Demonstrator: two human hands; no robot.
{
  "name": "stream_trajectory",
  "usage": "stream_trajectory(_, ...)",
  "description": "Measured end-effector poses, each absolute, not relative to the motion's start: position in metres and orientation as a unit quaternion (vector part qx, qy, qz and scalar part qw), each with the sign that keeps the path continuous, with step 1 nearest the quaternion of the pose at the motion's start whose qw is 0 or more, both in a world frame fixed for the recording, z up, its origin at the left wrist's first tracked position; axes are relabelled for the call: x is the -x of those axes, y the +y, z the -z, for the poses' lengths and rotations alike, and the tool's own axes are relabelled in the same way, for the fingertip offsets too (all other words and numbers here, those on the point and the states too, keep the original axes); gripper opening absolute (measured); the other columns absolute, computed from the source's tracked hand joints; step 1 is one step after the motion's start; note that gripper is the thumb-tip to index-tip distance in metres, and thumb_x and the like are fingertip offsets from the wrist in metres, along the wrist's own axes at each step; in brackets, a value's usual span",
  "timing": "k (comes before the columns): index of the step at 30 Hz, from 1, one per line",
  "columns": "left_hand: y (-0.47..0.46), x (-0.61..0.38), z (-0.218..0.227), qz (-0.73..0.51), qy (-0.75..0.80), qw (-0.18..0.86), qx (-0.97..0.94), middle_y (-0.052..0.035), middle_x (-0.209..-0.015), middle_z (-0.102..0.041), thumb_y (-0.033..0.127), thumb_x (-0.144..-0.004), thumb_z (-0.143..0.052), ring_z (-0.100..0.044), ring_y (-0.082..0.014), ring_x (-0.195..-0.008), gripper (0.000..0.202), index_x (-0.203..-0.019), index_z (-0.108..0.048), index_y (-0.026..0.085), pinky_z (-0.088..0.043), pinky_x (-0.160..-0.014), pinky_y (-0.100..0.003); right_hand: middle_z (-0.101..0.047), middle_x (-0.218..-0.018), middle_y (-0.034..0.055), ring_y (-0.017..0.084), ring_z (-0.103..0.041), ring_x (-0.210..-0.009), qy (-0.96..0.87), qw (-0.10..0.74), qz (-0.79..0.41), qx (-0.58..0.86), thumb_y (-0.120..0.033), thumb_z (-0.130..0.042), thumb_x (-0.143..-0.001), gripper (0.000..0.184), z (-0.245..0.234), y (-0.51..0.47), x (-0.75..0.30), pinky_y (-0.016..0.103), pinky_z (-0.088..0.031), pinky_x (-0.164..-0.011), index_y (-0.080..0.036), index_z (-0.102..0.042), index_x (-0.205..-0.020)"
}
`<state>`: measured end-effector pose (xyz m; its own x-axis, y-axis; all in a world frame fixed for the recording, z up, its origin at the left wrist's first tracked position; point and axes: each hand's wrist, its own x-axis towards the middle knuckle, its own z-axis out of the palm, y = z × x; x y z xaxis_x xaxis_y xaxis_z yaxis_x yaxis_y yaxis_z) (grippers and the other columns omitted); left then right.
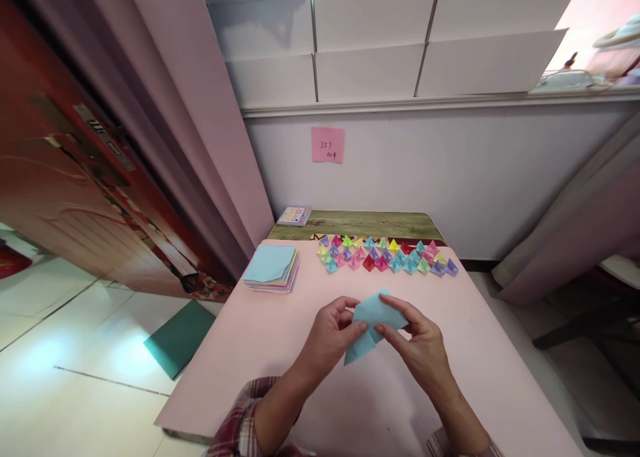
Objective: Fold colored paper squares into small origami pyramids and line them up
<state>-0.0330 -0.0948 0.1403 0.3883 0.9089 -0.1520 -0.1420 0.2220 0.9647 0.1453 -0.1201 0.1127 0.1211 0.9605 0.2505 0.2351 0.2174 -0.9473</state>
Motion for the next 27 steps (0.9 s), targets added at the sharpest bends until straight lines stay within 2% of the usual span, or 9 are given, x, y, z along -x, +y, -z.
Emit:
stream_trajectory(3,-0.096,0.033,-0.146,-0.398,0.405,0.640,-0.517,-0.0004,-0.073,-0.068,0.034,-0.073,-0.074,-0.058,-0.0126,-0.063,0.059,-0.127,-0.055,0.019,-0.041,-0.058,-0.021,-0.066,-0.118,0.0074,0.022,-0.066,-0.087,-0.565,0.517,-0.341,0.545,-0.036,-0.074,-0.075,0.047,-0.113,-0.120,-0.145,0.033,-0.058,-0.072,-0.024,-0.065,-0.120)
stream_trajectory(6,-0.097,0.034,-0.151,-0.392,0.400,0.621,-0.548,-0.0023,-0.079,-0.070,0.032,-0.076,-0.072,-0.059,-0.0134,-0.067,0.061,-0.133,-0.054,0.020,-0.043,-0.062,-0.022,-0.067,-0.118,0.0068,0.022,-0.066,-0.088,-0.576,0.493,-0.336,0.559,-0.035,-0.073,-0.076,0.049,-0.113,-0.120,-0.147,0.035,-0.057,-0.077,-0.025,-0.062,-0.123)
stream_trajectory(9,-0.096,0.035,-0.152,-0.388,0.410,0.588,-0.579,-0.0056,-0.089,-0.072,0.030,-0.077,-0.069,-0.062,-0.0166,-0.076,0.046,-0.121,-0.065,0.018,-0.047,-0.070,-0.026,-0.068,-0.115,0.0064,0.024,-0.066,-0.095,-0.593,0.481,-0.321,0.561,-0.035,-0.072,-0.078,0.043,-0.115,-0.119,-0.149,0.036,-0.055,-0.082,-0.026,-0.065,-0.119)
stream_trajectory(12,-0.095,0.035,-0.151,-0.389,0.425,0.552,-0.603,-0.0068,-0.094,-0.072,0.027,-0.078,-0.067,-0.063,-0.0182,-0.082,0.037,-0.113,-0.068,0.016,-0.049,-0.073,-0.027,-0.070,-0.105,0.0058,0.024,-0.066,-0.094,-0.613,0.475,-0.307,0.551,-0.037,-0.069,-0.081,0.032,-0.117,-0.119,-0.149,0.034,-0.055,-0.080,-0.027,-0.069,-0.110)
stream_trajectory(15,-0.094,0.035,-0.151,-0.390,0.438,0.516,-0.625,-0.0039,-0.080,-0.070,0.025,-0.077,-0.066,-0.061,-0.0154,-0.071,0.027,-0.102,-0.070,0.015,-0.048,-0.067,-0.025,-0.070,-0.095,0.0054,0.022,-0.066,-0.087,-0.619,0.480,-0.313,0.537,-0.039,-0.066,-0.084,0.024,-0.118,-0.117,-0.149,0.032,-0.055,-0.075,-0.027,-0.072,-0.104)
stream_trajectory(19,-0.095,0.034,-0.151,-0.387,0.454,0.471,-0.650,-0.0017,-0.071,-0.066,0.025,-0.079,-0.063,-0.057,-0.0131,-0.065,0.013,-0.084,-0.069,0.015,-0.044,-0.061,-0.022,-0.068,-0.102,0.0072,0.024,-0.063,-0.097,-0.607,0.503,-0.298,0.538,-0.042,-0.068,-0.081,0.020,-0.116,-0.113,-0.148,0.033,-0.053,-0.080,-0.026,-0.076,-0.089)
stream_trajectory(21,-0.094,0.034,-0.148,-0.378,0.461,0.464,-0.656,-0.0010,-0.068,-0.064,0.026,-0.080,-0.063,-0.055,-0.0122,-0.063,0.013,-0.079,-0.069,0.015,-0.041,-0.058,-0.022,-0.069,-0.098,0.0068,0.023,-0.064,-0.091,-0.587,0.497,-0.317,0.555,-0.044,-0.070,-0.079,0.021,-0.115,-0.111,-0.147,0.032,-0.052,-0.077,-0.025,-0.076,-0.083)
stream_trajectory(25,-0.089,0.036,-0.136,-0.372,0.451,0.545,-0.601,-0.0006,-0.063,-0.062,0.030,-0.075,-0.070,-0.054,-0.0116,-0.059,0.016,-0.071,-0.067,0.014,-0.041,-0.057,-0.022,-0.063,-0.059,0.0006,0.017,-0.060,-0.058,-0.481,0.493,-0.445,0.572,-0.049,-0.076,-0.071,0.030,-0.117,-0.109,-0.144,0.028,-0.050,-0.056,-0.019,-0.073,-0.079)
stream_trajectory(27,-0.085,0.038,-0.131,-0.365,0.433,0.645,-0.513,-0.0021,-0.063,-0.064,0.032,-0.071,-0.075,-0.058,-0.0132,-0.058,0.021,-0.071,-0.066,0.013,-0.046,-0.058,-0.025,-0.067,-0.065,0.0015,0.018,-0.063,-0.064,-0.403,0.545,-0.506,0.534,-0.051,-0.075,-0.071,0.035,-0.119,-0.109,-0.142,0.028,-0.052,-0.061,-0.019,-0.072,-0.084)
